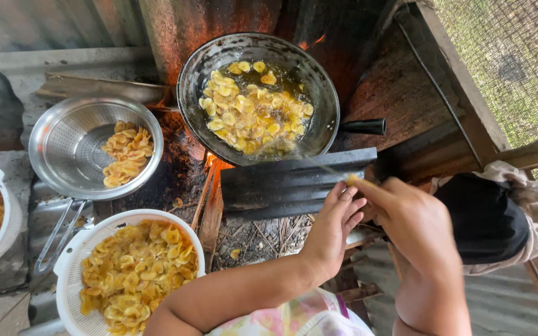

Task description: The person removes fried banana chips from a pan of oil using a skimmer and transfers them into a metal strainer. They then drop more sliced bananas into the hot oil by hand and stir them with the skimmer.

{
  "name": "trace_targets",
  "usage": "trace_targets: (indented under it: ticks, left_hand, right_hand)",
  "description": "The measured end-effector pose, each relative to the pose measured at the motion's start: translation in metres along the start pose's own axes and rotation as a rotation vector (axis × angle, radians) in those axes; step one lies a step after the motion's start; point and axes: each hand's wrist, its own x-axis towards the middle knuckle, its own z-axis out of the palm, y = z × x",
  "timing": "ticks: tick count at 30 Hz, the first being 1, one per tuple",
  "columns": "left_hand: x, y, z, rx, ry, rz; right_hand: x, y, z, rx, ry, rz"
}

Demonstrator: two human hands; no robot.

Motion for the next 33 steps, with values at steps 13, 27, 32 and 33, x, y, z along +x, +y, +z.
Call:
trace_targets:
  ticks: [13,27,32,33]
  left_hand:
    - [0.052,0.011,-0.02,0.273,0.066,0.188]
    - [0.074,0.037,-0.036,0.296,0.131,0.265]
    - [0.075,0.031,-0.046,0.144,0.114,0.319]
    - [0.068,0.027,-0.045,0.052,0.126,0.263]
  right_hand:
    - [0.054,0.003,0.091,0.163,0.248,0.308]
    - [0.124,-0.013,0.117,0.387,0.341,0.139]
    - [0.113,-0.036,0.108,0.446,0.256,-0.13]
    - [0.102,-0.035,0.093,0.41,0.211,-0.129]
